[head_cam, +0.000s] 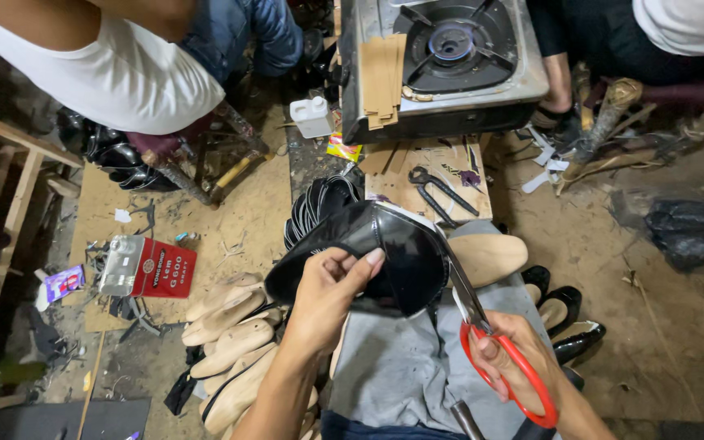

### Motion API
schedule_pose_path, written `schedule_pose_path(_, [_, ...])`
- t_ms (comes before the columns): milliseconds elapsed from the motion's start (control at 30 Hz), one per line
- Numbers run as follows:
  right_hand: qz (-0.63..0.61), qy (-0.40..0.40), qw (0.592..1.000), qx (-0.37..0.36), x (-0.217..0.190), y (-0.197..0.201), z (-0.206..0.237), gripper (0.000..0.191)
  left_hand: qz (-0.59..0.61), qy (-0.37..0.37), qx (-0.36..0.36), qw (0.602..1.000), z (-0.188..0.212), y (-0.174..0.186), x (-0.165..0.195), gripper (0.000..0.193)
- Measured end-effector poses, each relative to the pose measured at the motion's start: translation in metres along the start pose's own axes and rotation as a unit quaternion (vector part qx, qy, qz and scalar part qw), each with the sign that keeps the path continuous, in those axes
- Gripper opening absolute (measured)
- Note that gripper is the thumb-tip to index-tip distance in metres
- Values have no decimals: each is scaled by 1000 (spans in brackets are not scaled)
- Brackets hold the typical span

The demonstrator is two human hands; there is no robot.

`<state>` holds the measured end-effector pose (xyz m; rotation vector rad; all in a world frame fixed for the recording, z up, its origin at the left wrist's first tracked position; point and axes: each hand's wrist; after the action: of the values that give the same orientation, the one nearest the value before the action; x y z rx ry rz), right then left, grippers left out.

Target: The person heats a black shoe upper over a gas burner, then hammers and presses it over a wooden last, fits a cardboard stiffener into the sole, trims excess material with red-handled scissors, and works the upper onto the last by hand before setting the finished shoe aside.

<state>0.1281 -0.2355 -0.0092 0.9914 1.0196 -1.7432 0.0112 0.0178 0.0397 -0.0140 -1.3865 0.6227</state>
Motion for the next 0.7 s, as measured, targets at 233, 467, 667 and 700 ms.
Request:
schedule_pose_path(233, [48,47,992,-107,-2,-4,3,85,-30,-169,15,985,-9,10,-14,34])
schedule_pose_path(467, [110,79,991,5,-14,-14,-10,91,-89,-96,-27,991,7,-12,-14,14])
schedule_pose_path(667, [102,56,993,-10,-21,-14,-9,90,-71,-57,-60,994,8,-9,-4,10])
schedule_pose_path(700, [93,53,994,-17,-21,-14,-8,91,-77,-53,-63,994,7,-6,-5,9])
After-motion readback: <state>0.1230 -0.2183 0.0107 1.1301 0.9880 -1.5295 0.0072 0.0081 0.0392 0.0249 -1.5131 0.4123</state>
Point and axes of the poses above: each hand's wrist, its own z-axis away from the middle knuckle, its own y-axis out of the back of the hand, x = y × z, and after that the axes turned 14 degrees about -x, right-handed
